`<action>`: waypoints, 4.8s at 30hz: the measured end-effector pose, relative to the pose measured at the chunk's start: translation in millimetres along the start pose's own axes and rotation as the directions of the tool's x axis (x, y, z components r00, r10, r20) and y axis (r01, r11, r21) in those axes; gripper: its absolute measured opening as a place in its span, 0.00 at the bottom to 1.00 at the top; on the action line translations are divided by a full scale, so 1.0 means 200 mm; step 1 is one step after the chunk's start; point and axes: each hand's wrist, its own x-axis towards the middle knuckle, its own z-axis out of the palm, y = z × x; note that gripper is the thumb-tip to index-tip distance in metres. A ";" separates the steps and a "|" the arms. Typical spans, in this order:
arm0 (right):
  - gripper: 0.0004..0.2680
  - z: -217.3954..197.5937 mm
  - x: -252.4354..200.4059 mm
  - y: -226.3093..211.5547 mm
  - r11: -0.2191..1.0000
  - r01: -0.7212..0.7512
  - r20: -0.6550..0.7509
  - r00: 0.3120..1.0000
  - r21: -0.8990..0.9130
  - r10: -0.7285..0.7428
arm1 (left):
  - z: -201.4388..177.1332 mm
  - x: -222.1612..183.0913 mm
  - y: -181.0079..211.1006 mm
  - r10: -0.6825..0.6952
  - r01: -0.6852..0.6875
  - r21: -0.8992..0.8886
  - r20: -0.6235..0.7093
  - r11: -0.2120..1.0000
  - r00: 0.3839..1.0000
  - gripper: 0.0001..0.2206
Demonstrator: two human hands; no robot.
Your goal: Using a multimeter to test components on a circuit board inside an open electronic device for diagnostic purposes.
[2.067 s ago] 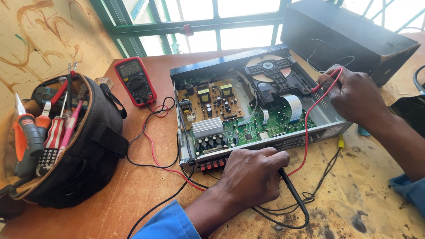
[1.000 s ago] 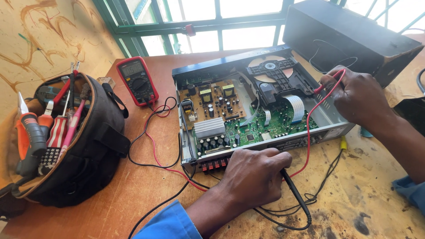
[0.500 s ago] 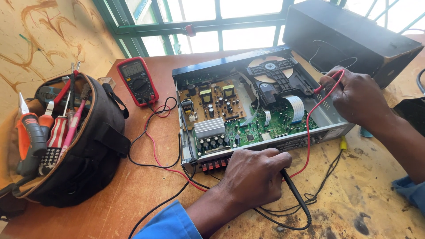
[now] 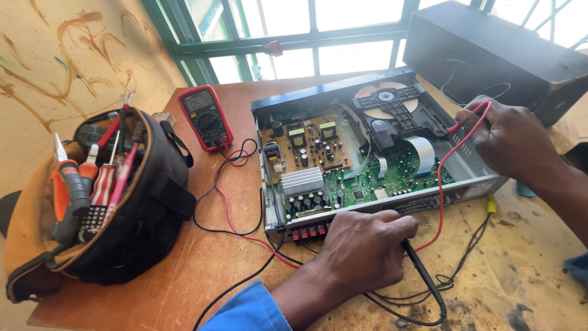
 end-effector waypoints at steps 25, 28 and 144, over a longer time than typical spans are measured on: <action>0.13 0.01 0.01 0.01 0.999 -0.031 0.001 1.000 -0.031 0.031 | 0.00 0.00 0.00 -0.004 0.004 -0.010 0.000 1.000 1.000 0.06; 0.13 0.01 0.00 0.00 0.999 -0.034 0.003 0.999 -0.010 0.034 | -0.01 0.00 0.00 0.001 -0.001 -0.013 0.000 1.000 1.000 0.06; 0.12 0.03 -0.02 0.09 0.925 0.268 -0.137 0.940 -0.269 -0.312 | 0.00 0.00 -0.01 -0.001 0.002 0.011 -0.006 1.000 1.000 0.04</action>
